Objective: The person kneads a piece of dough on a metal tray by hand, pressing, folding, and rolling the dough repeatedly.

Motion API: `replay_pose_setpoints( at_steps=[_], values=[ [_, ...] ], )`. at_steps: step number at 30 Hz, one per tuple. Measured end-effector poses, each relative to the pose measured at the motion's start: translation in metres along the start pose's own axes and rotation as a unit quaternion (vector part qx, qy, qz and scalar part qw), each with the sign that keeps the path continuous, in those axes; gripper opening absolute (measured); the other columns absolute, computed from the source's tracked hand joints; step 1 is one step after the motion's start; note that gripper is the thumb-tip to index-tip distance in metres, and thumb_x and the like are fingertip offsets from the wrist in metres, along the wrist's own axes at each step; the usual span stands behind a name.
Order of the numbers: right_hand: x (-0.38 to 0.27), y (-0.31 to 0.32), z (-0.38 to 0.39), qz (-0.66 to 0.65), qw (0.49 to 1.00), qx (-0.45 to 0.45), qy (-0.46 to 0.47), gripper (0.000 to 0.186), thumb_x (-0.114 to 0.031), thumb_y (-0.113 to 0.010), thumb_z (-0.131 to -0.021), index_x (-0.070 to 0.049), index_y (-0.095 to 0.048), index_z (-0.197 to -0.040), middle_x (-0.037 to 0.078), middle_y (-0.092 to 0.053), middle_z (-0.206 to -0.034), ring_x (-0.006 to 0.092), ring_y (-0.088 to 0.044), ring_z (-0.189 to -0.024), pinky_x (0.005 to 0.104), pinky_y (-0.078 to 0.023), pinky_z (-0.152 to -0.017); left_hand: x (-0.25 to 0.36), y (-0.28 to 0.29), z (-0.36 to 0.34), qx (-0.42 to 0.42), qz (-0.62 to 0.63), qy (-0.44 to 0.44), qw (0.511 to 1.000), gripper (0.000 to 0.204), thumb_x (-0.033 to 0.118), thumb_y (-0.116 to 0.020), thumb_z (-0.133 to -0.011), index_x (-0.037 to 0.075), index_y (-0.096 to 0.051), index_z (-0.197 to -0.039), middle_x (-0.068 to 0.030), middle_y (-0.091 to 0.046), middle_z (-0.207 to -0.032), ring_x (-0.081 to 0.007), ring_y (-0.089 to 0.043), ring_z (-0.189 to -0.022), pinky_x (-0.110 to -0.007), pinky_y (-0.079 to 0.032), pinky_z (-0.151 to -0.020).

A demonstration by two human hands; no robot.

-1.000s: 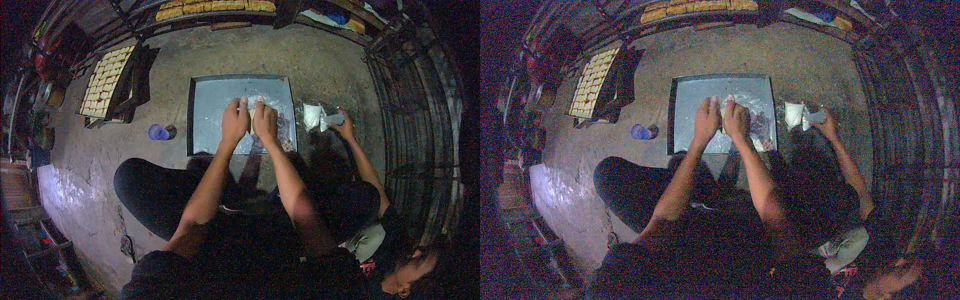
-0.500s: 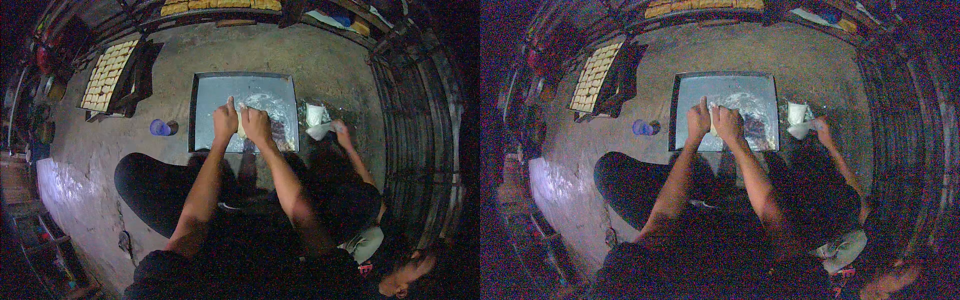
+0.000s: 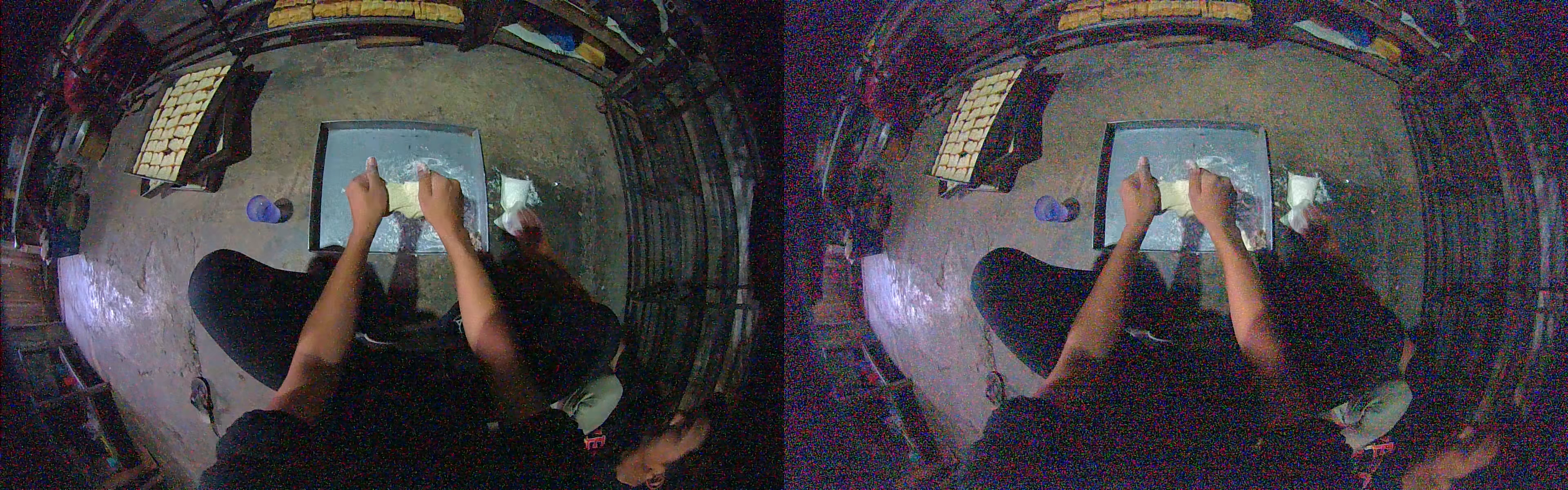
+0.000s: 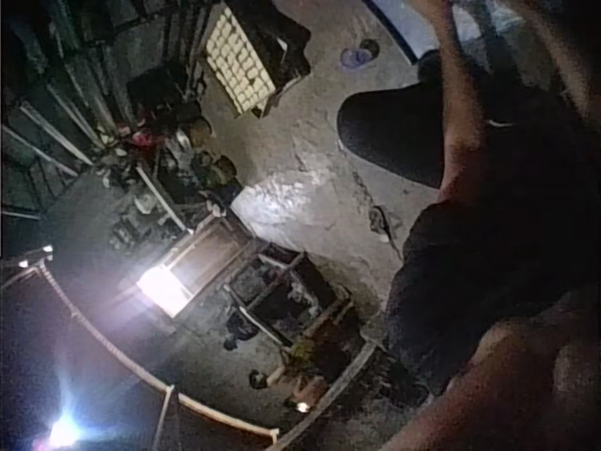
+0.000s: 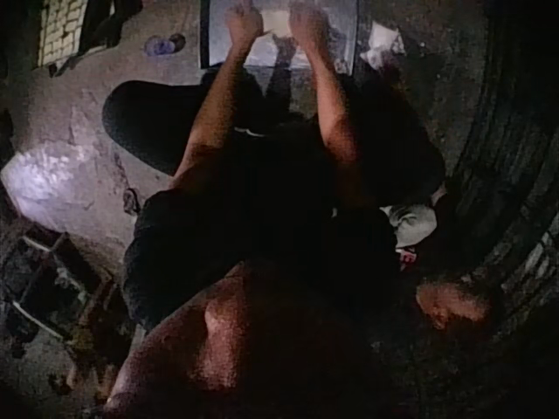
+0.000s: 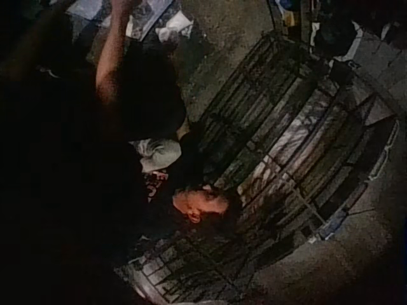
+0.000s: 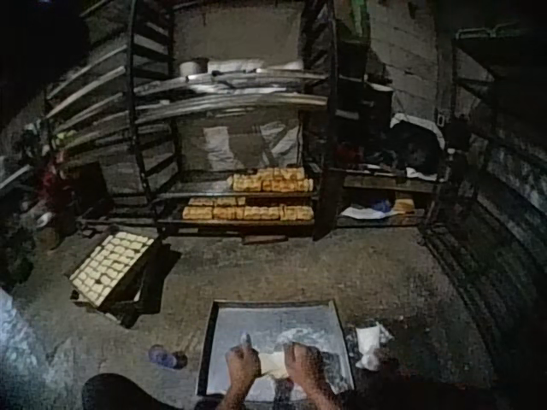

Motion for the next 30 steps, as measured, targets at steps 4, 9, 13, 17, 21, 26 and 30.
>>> replay_pose_setpoints(
  at_steps=[4,9,13,17,21,26,30],
  values=[
    [0.011,0.014,-0.005,0.006,0.998,0.053,-0.034,0.047,-0.036,-0.047,-0.098,-0.001,-0.063,-0.072,0.026,-0.062,-0.069,0.0476,-0.060,-0.066,0.0552,-0.049,-0.064,-0.004,-0.032,0.014,-0.123,0.109,0.107,0.981,0.065,0.046,-0.036,-0.103,0.001,-0.054,-0.061,-0.0090,-0.052,-0.053,-0.0189,-0.050,-0.049,-0.037,-0.042,-0.052],
    [0.021,0.013,-0.010,0.067,0.997,0.019,-0.016,0.033,-0.029,-0.047,-0.098,0.000,-0.061,-0.093,0.024,-0.066,-0.085,0.0420,-0.063,-0.075,0.0505,-0.051,-0.068,-0.010,-0.066,0.027,-0.219,0.233,0.137,0.938,0.032,0.028,-0.047,-0.100,0.000,-0.058,-0.089,-0.0070,-0.060,-0.074,-0.0158,-0.056,-0.064,-0.030,-0.046,-0.060],
    [-0.007,-0.004,-0.006,0.156,0.981,-0.057,0.101,0.030,-0.017,-0.045,-0.097,0.002,-0.055,-0.117,0.023,-0.065,-0.098,0.0393,-0.065,-0.083,0.0482,-0.053,-0.072,-0.031,-0.067,0.023,-0.141,0.301,0.140,0.933,0.020,0.010,-0.053,-0.096,-0.003,-0.051,-0.111,-0.0093,-0.062,-0.088,-0.0149,-0.058,-0.072,-0.030,-0.048,-0.063],
    [-0.032,-0.012,-0.006,0.018,0.985,-0.170,0.003,0.041,-0.028,-0.036,-0.101,0.002,-0.057,-0.118,0.027,-0.062,-0.117,0.0462,-0.059,-0.104,0.0511,-0.045,-0.093,-0.053,-0.053,0.012,-0.136,0.366,0.158,0.907,0.023,0.014,-0.049,-0.098,-0.003,-0.051,-0.113,-0.0107,-0.061,-0.092,-0.0171,-0.060,-0.079,-0.032,-0.050,-0.068],
    [-0.004,-0.010,-0.008,-0.146,0.980,-0.099,-0.090,0.038,-0.017,-0.048,-0.095,0.002,-0.056,-0.127,0.021,-0.064,-0.118,0.0351,-0.063,-0.109,0.0399,-0.048,-0.094,-0.053,-0.050,0.006,-0.110,0.375,0.155,0.907,0.020,0.014,-0.049,-0.096,0.000,-0.055,-0.109,-0.0123,-0.065,-0.103,-0.0221,-0.065,-0.087,-0.033,-0.053,-0.074],
    [0.010,-0.016,-0.015,-0.357,0.913,-0.176,-0.088,0.035,-0.005,-0.066,-0.085,0.000,-0.062,-0.119,0.014,-0.067,-0.115,0.0204,-0.065,-0.102,0.0315,-0.051,-0.087,-0.049,-0.043,0.003,-0.095,0.360,0.158,0.915,0.021,0.014,-0.045,-0.098,0.000,-0.055,-0.110,-0.0138,-0.064,-0.106,-0.0239,-0.066,-0.093,-0.033,-0.054,-0.076],
    [0.010,-0.004,-0.018,-0.334,0.930,-0.146,-0.057,0.041,-0.018,-0.076,-0.079,-0.004,-0.063,-0.116,0.014,-0.067,-0.113,0.0255,-0.065,-0.099,0.0357,-0.052,-0.087,-0.027,-0.045,0.007,-0.126,0.381,0.197,0.895,0.035,0.033,-0.040,-0.102,0.004,-0.056,-0.112,-0.0116,-0.063,-0.111,-0.0237,-0.064,-0.097,-0.038,-0.052,-0.082]
  ],
)
Point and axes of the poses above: each hand's wrist, its own z-axis away from the middle knuckle, its own y-axis out of the back of the hand, x = y × z, the point moved 7 cm from there along -z, towards the middle knuckle
